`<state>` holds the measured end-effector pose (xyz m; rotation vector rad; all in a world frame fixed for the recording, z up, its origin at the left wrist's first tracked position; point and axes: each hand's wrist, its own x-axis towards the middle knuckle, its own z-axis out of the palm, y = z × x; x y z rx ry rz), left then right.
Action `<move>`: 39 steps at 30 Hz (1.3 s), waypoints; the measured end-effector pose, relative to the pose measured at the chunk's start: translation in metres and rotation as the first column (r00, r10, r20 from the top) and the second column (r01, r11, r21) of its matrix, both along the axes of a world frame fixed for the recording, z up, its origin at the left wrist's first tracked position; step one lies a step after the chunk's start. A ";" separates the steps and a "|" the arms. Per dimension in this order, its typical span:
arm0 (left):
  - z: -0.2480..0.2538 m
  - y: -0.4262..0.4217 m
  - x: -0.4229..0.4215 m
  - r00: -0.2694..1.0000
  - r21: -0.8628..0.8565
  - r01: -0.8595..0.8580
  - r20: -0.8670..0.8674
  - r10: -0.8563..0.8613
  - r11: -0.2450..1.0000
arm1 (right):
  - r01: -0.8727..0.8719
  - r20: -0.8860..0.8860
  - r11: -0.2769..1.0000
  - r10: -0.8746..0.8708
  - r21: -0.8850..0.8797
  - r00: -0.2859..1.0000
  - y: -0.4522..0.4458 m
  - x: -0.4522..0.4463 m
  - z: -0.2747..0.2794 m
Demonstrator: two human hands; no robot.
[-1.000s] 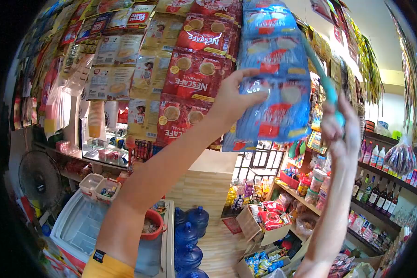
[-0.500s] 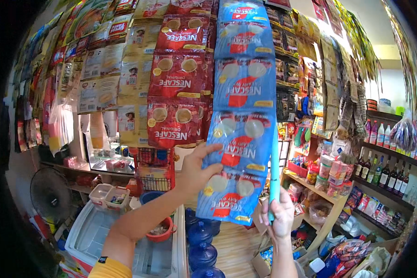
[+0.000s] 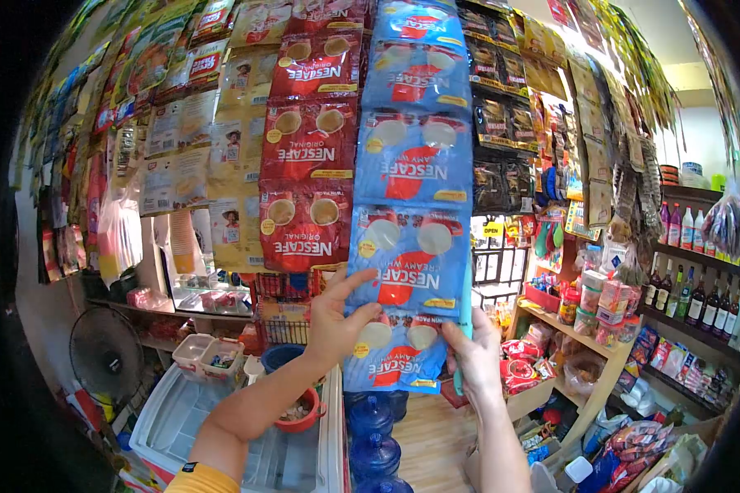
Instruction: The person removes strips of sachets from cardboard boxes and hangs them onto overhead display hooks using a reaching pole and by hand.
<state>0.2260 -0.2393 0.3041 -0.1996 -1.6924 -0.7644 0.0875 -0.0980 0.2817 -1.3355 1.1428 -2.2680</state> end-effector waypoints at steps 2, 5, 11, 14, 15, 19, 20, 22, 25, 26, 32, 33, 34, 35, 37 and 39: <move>-0.009 0.002 0.004 0.998 -0.044 -0.033 0.043 0.035 0.998 | 0.079 -0.004 0.997 -0.079 0.000 0.997 0.005 -0.003 -0.017; -0.027 0.007 0.006 0.984 -0.113 -0.107 0.133 0.122 0.988 | 0.061 -0.016 0.998 -0.061 0.020 0.998 0.014 -0.017 -0.046; -0.072 0.018 0.005 0.959 -0.041 -0.074 0.271 0.083 0.996 | 0.079 0.018 0.997 -0.080 0.027 0.997 0.021 -0.021 -0.080; -0.081 0.030 0.009 0.957 -0.023 -0.082 0.276 0.086 0.996 | 0.155 0.003 0.987 -0.155 0.030 0.988 0.020 -0.022 -0.112; -0.083 0.033 0.010 0.956 -0.019 -0.092 0.277 0.094 0.996 | 0.189 -0.003 0.982 -0.189 0.024 0.982 0.020 -0.022 -0.127; -0.098 0.033 0.010 0.962 -0.036 -0.138 0.233 0.142 0.990 | 0.245 0.015 0.951 -0.252 0.189 0.967 0.033 -0.016 -0.197; -0.103 0.029 0.009 0.964 -0.017 -0.129 0.233 0.129 0.992 | 0.237 0.038 0.957 -0.247 0.169 0.968 0.034 -0.015 -0.221; -0.107 0.025 0.008 0.961 -0.028 -0.149 0.230 0.151 0.988 | 0.245 0.072 0.957 -0.258 0.157 0.963 0.032 -0.016 -0.269; -0.107 0.024 0.009 0.948 -0.075 -0.212 0.227 0.224 0.974 | 0.265 0.089 0.944 -0.286 0.197 0.954 0.031 -0.022 -0.336; -0.106 0.026 0.010 0.947 -0.062 -0.220 0.224 0.228 0.974 | 0.256 0.077 0.941 -0.278 0.220 0.957 0.033 -0.023 -0.344; -0.084 0.023 -0.001 0.963 -0.064 -0.218 0.151 0.225 0.974 | 0.220 0.174 0.975 -0.217 0.002 0.960 0.017 -0.022 -0.279; -0.077 0.021 -0.005 0.968 -0.062 -0.204 0.138 0.211 0.977 | 0.209 0.179 0.978 -0.203 -0.017 0.963 0.015 -0.024 -0.259; -0.065 0.022 -0.007 0.971 -0.083 -0.199 0.115 0.208 0.976 | 0.209 0.157 0.978 -0.204 -0.010 0.966 0.014 -0.028 -0.242; -0.052 0.024 -0.008 0.975 -0.105 -0.195 0.092 0.204 0.975 | 0.200 0.152 0.980 -0.194 -0.022 0.969 0.013 -0.030 -0.225; -0.028 0.025 -0.011 0.979 -0.132 -0.188 0.049 0.196 0.973 | 0.179 0.138 0.983 -0.172 -0.044 0.975 0.012 -0.032 -0.188; -0.007 0.024 -0.013 0.982 -0.146 -0.185 0.008 0.188 0.972 | 0.192 0.104 0.979 -0.184 -0.065 0.977 0.013 -0.032 -0.155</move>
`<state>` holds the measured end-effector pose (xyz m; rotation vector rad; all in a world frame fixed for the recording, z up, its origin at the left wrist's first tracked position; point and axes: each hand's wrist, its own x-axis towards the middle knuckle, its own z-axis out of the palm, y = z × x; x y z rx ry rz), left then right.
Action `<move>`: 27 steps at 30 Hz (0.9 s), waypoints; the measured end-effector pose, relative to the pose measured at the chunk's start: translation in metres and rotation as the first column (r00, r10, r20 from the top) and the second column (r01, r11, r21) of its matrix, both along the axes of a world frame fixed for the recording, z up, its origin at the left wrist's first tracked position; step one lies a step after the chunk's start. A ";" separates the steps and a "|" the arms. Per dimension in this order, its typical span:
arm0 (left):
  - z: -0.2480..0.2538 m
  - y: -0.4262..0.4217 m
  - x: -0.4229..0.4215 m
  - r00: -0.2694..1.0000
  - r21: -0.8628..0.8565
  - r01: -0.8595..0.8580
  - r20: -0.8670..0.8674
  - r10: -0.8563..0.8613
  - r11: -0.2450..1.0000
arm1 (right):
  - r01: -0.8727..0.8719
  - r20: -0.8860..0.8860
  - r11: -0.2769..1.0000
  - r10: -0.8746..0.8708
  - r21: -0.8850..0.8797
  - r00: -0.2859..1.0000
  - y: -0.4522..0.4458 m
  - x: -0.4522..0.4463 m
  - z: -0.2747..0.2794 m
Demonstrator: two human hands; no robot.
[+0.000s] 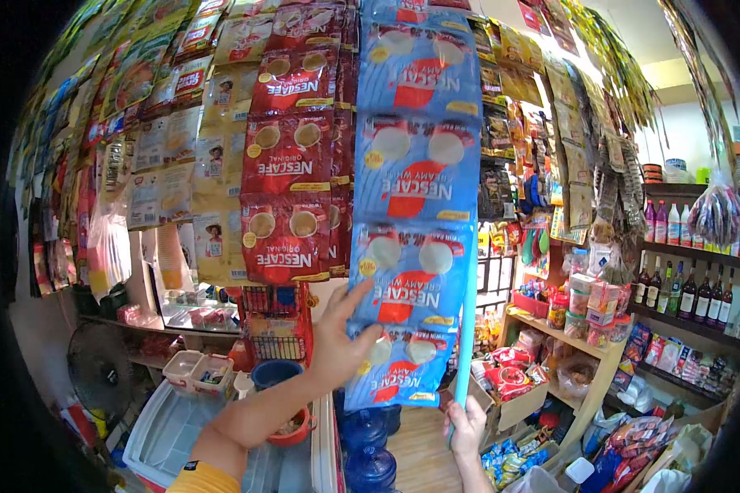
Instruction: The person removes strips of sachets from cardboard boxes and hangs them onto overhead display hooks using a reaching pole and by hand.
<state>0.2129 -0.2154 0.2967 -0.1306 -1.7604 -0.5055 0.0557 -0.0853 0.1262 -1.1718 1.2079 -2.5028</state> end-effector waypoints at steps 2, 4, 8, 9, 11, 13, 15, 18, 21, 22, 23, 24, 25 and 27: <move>0.021 -0.003 -0.004 0.996 -0.037 -0.045 -0.073 0.042 0.998 | -0.004 -0.033 1.000 0.003 -0.027 0.999 -0.001 0.000 0.029; 0.047 -0.003 -0.007 0.984 -0.084 -0.134 -0.126 0.123 0.987 | -0.025 -0.055 0.997 0.021 -0.070 0.998 -0.001 -0.001 0.056; 0.106 -0.020 -0.027 0.988 -0.091 -0.021 -0.154 0.007 0.996 | 0.018 -0.091 0.999 -0.015 0.036 0.996 0.005 -0.010 0.106; 0.120 -0.024 -0.032 0.985 -0.096 -0.010 -0.170 -0.006 0.995 | 0.008 -0.093 0.999 -0.004 0.039 0.996 0.005 -0.013 0.116; 0.133 -0.030 -0.040 0.984 -0.085 -0.004 -0.180 -0.012 0.996 | -0.026 -0.079 0.998 0.030 0.052 0.996 0.007 -0.015 0.133; 0.137 -0.031 -0.044 0.986 -0.055 -0.012 -0.168 0.003 0.998 | -0.011 -0.079 0.997 0.018 0.078 0.997 0.003 -0.021 0.129; 0.125 -0.032 -0.041 0.991 -0.052 -0.078 -0.116 0.071 0.996 | -0.001 -0.059 0.997 0.006 0.079 0.998 -0.003 -0.025 0.116; 0.096 -0.040 -0.041 0.990 -0.047 -0.134 -0.041 0.132 0.990 | 0.025 -0.069 0.995 -0.018 0.100 0.997 -0.007 -0.030 0.081; 0.064 -0.041 -0.038 0.998 -0.013 -0.065 -0.004 0.065 0.998 | 0.021 -0.075 0.997 -0.016 0.072 0.997 -0.012 -0.031 0.036; 0.056 -0.041 -0.036 1.000 0.002 -0.026 -0.002 0.026 1.000 | 0.026 -0.086 0.998 -0.022 0.054 0.996 -0.014 -0.030 0.019; 0.048 -0.044 -0.036 0.999 -0.026 -0.040 -0.031 0.040 0.999 | 0.033 -0.056 0.998 -0.030 0.053 0.998 -0.018 -0.032 -0.004; 0.041 -0.046 -0.034 0.997 -0.049 -0.059 -0.057 0.056 0.997 | 0.039 -0.028 0.998 -0.037 0.055 0.999 -0.020 -0.032 -0.027; 0.035 -0.047 -0.031 0.994 -0.071 -0.079 -0.084 0.073 0.994 | 0.075 -0.037 0.996 -0.073 0.044 0.997 -0.018 -0.026 -0.041; 0.022 -0.045 -0.021 0.994 -0.098 -0.098 -0.061 0.093 0.990 | 0.146 -0.051 0.980 -0.141 0.132 0.989 -0.010 -0.018 -0.072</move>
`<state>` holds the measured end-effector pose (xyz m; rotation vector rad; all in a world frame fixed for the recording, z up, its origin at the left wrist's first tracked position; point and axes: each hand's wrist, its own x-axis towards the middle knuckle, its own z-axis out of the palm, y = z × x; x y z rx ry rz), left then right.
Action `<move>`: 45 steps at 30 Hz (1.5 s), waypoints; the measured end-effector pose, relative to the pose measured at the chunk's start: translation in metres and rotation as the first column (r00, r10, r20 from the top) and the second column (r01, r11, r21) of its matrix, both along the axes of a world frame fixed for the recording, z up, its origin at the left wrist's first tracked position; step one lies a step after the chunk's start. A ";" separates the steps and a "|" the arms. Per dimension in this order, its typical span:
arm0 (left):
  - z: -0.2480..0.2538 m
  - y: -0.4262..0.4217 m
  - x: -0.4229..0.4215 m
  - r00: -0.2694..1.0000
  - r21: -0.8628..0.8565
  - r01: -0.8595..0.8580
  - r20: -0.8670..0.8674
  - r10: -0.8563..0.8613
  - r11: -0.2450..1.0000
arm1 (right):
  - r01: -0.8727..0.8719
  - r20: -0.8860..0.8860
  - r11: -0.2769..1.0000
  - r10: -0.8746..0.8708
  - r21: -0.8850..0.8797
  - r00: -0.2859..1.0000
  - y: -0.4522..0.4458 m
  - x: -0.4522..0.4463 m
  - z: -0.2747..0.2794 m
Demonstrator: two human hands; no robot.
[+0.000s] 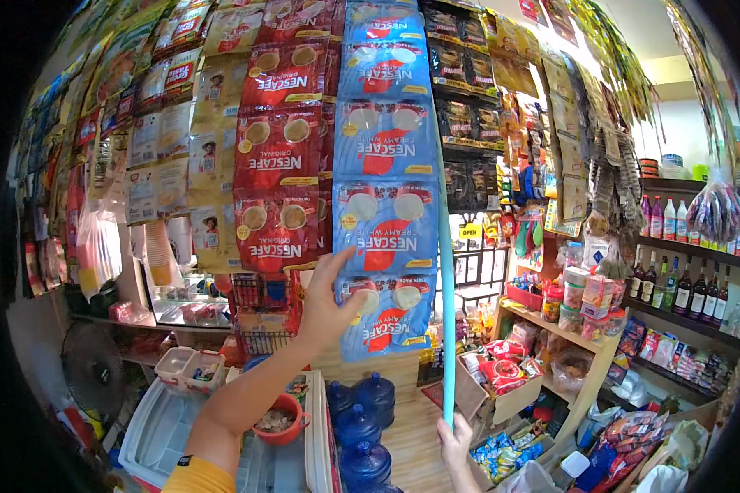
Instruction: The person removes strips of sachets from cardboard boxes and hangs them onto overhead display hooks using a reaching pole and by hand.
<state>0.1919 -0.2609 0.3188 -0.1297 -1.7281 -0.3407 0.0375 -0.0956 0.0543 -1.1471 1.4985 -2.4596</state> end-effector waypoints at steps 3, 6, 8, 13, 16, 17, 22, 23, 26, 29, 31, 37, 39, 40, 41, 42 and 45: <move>-0.012 0.009 0.017 0.996 -0.010 -0.024 0.084 0.025 1.000 | -0.062 0.048 0.996 0.065 -0.068 0.997 -0.003 0.001 -0.040; -0.012 0.015 0.019 0.997 -0.037 -0.068 0.033 0.070 0.997 | -0.087 0.038 0.993 0.090 -0.078 0.995 -0.008 0.004 -0.029; 0.012 0.018 0.018 0.996 -0.046 -0.092 -0.021 0.091 0.995 | -0.116 0.006 0.990 0.117 -0.084 0.993 -0.014 0.001 0.002; 0.083 0.021 0.013 0.989 -0.150 -0.076 -0.139 0.055 0.986 | -0.172 -0.016 0.974 0.171 -0.151 0.985 -0.025 0.007 0.095; 0.130 0.016 0.006 0.969 -0.232 -0.117 -0.239 0.060 0.966 | -0.169 -0.015 0.971 0.169 -0.166 0.985 -0.023 0.014 0.145; 0.145 0.013 0.004 0.962 -0.255 -0.123 -0.266 0.053 0.959 | -0.162 -0.007 0.972 0.163 -0.169 0.987 -0.022 0.016 0.160; 0.193 -0.009 -0.008 0.940 -0.220 -0.209 -0.313 0.134 0.953 | -0.180 -0.008 0.974 0.181 -0.139 0.984 -0.009 0.023 0.212; 0.195 -0.013 -0.010 0.940 -0.211 -0.214 -0.312 0.142 0.954 | -0.191 0.012 0.972 0.195 -0.138 0.981 -0.007 0.026 0.215; 0.185 -0.025 -0.014 0.959 -0.158 -0.222 -0.214 0.187 0.962 | -0.125 -0.049 0.985 0.119 -0.121 0.992 -0.020 0.013 0.190; 0.161 -0.027 -0.015 0.974 -0.086 -0.208 -0.106 0.198 0.974 | -0.132 -0.005 0.988 0.132 -0.075 0.991 -0.022 0.010 0.167; 0.140 -0.032 -0.021 0.965 -0.124 -0.246 -0.127 0.230 0.961 | -0.160 0.038 0.985 0.163 -0.070 0.986 -0.017 0.016 0.162; 0.087 -0.034 -0.025 0.971 -0.128 -0.209 -0.147 0.190 0.969 | 0.015 -0.057 0.999 -0.016 -0.033 0.998 -0.012 -0.001 0.118; 0.075 -0.036 -0.024 0.994 -0.026 -0.069 -0.089 0.067 0.997 | 0.093 -0.069 0.996 -0.093 -0.017 0.993 -0.008 -0.009 0.082; 0.070 -0.038 -0.025 0.999 0.030 0.005 -0.051 -0.004 1.000 | 0.137 -0.082 0.990 -0.137 -0.007 0.987 -0.005 -0.012 0.062; 0.065 -0.042 -0.026 0.997 0.087 0.076 -0.018 -0.075 0.993 | 0.182 -0.096 0.983 -0.180 0.002 0.979 -0.002 -0.011 0.042; 0.061 -0.044 -0.027 0.989 0.146 0.145 0.010 -0.148 0.979 | 0.182 -0.051 0.983 -0.180 0.030 0.982 0.003 -0.005 0.024; 0.060 -0.047 -0.025 0.997 0.120 -0.005 0.076 -0.004 0.993 | 0.220 -0.007 0.969 -0.220 0.115 0.975 0.022 0.016 -0.022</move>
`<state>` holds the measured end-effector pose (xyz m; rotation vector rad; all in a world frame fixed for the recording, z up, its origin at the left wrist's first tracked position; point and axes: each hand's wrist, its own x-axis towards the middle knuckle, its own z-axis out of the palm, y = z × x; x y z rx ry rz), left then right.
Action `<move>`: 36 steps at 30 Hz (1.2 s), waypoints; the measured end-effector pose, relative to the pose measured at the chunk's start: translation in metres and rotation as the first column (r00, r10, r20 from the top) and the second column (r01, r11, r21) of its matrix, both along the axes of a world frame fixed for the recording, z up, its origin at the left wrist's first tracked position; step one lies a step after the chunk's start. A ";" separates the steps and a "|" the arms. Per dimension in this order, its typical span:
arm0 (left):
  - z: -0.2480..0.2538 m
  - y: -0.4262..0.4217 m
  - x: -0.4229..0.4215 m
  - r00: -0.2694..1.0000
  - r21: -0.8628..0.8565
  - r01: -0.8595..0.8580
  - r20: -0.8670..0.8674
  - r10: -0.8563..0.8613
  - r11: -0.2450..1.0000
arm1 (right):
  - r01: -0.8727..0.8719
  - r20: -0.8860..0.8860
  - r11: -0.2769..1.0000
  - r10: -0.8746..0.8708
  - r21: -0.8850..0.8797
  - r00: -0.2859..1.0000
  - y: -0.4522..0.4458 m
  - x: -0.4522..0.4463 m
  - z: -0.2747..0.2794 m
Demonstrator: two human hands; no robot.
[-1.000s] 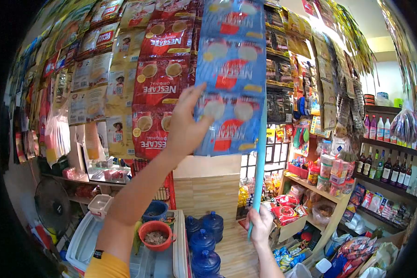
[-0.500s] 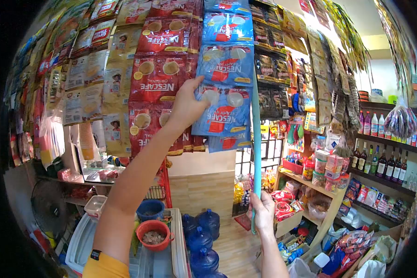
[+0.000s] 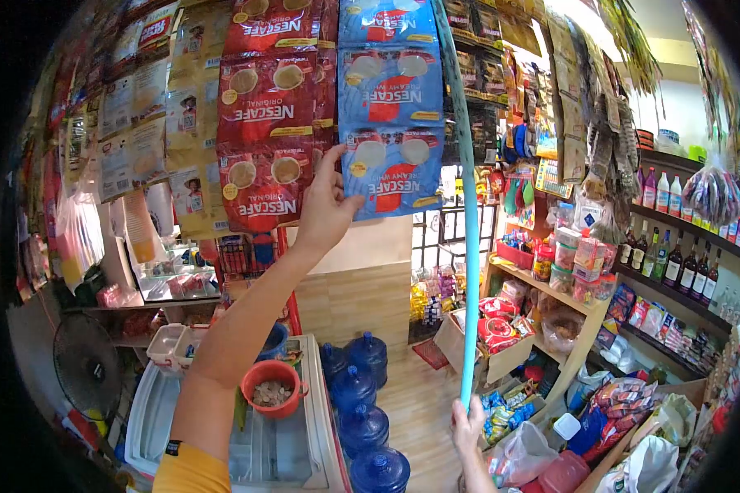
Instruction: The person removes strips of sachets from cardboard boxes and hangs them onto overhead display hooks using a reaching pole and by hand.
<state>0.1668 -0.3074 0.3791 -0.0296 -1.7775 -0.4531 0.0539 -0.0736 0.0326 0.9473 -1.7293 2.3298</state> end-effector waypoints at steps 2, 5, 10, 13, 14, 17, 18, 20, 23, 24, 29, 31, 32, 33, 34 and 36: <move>-0.002 0.000 -0.001 0.999 0.019 -0.027 -0.029 0.028 0.999 | -0.008 0.033 1.000 0.008 -0.005 0.999 0.006 0.009 -0.031; -0.006 0.005 -0.004 0.998 0.099 0.030 -0.059 -0.024 0.995 | -0.038 0.045 0.999 0.038 0.004 0.998 0.017 0.013 -0.074; -0.020 -0.005 -0.029 0.936 -0.127 -0.246 -0.288 0.202 0.961 | -0.137 0.126 0.990 0.138 -0.016 0.982 0.021 0.021 -0.074; -0.021 0.010 -0.031 0.907 -0.103 -0.282 -0.354 0.230 0.954 | -0.145 0.158 0.989 0.147 -0.024 0.976 0.020 0.030 -0.041; -0.021 0.007 -0.037 0.921 -0.093 -0.228 -0.344 0.183 0.969 | -0.156 0.153 0.988 0.154 -0.001 0.976 0.021 0.029 -0.041; -0.018 -0.002 -0.049 0.955 -0.038 -0.063 -0.294 0.049 0.997 | -0.160 0.156 0.987 0.156 0.013 0.975 0.027 0.025 -0.061; -0.017 0.001 -0.054 0.967 -0.007 0.001 -0.255 -0.002 1.000 | -0.165 0.161 0.986 0.159 0.024 0.974 0.029 0.024 -0.064; -0.015 0.010 -0.057 0.979 0.029 -0.002 -0.204 0.008 1.000 | -0.164 0.160 0.984 0.150 0.076 0.976 0.033 0.022 -0.069; -0.012 0.028 -0.055 0.965 -0.020 -0.162 -0.212 0.154 0.987 | -0.180 0.193 0.981 0.163 0.074 0.968 0.043 0.024 -0.067; -0.015 0.027 -0.055 0.968 0.022 -0.035 -0.247 0.039 0.999 | -0.182 0.185 0.981 0.167 0.070 0.969 0.045 0.024 -0.064; -0.083 0.017 -0.045 0.897 0.291 0.408 -0.307 -0.319 0.865 | -0.231 0.185 0.973 0.223 0.024 0.957 0.059 0.024 -0.067; -0.112 0.014 -0.030 0.856 0.434 0.502 -0.373 -0.358 0.748 | -0.245 0.180 0.969 0.243 -0.014 0.953 0.061 0.022 -0.074; -0.122 0.009 -0.020 0.807 0.505 0.581 -0.458 -0.373 0.638 | -0.238 0.178 0.971 0.236 -0.011 0.955 0.061 0.021 -0.075; -0.129 0.003 -0.010 0.757 0.563 0.651 -0.538 -0.371 0.510 | -0.228 0.183 0.974 0.225 -0.008 0.957 0.061 0.022 -0.077; -0.127 -0.008 -0.001 0.707 0.487 0.692 -0.605 -0.366 0.533 | -0.217 0.192 0.976 0.213 -0.001 0.958 0.061 0.024 -0.080; -0.104 -0.010 0.011 0.614 0.320 0.735 -0.690 -0.385 0.598 | -0.205 0.166 0.978 0.197 0.036 0.966 0.056 0.026 -0.081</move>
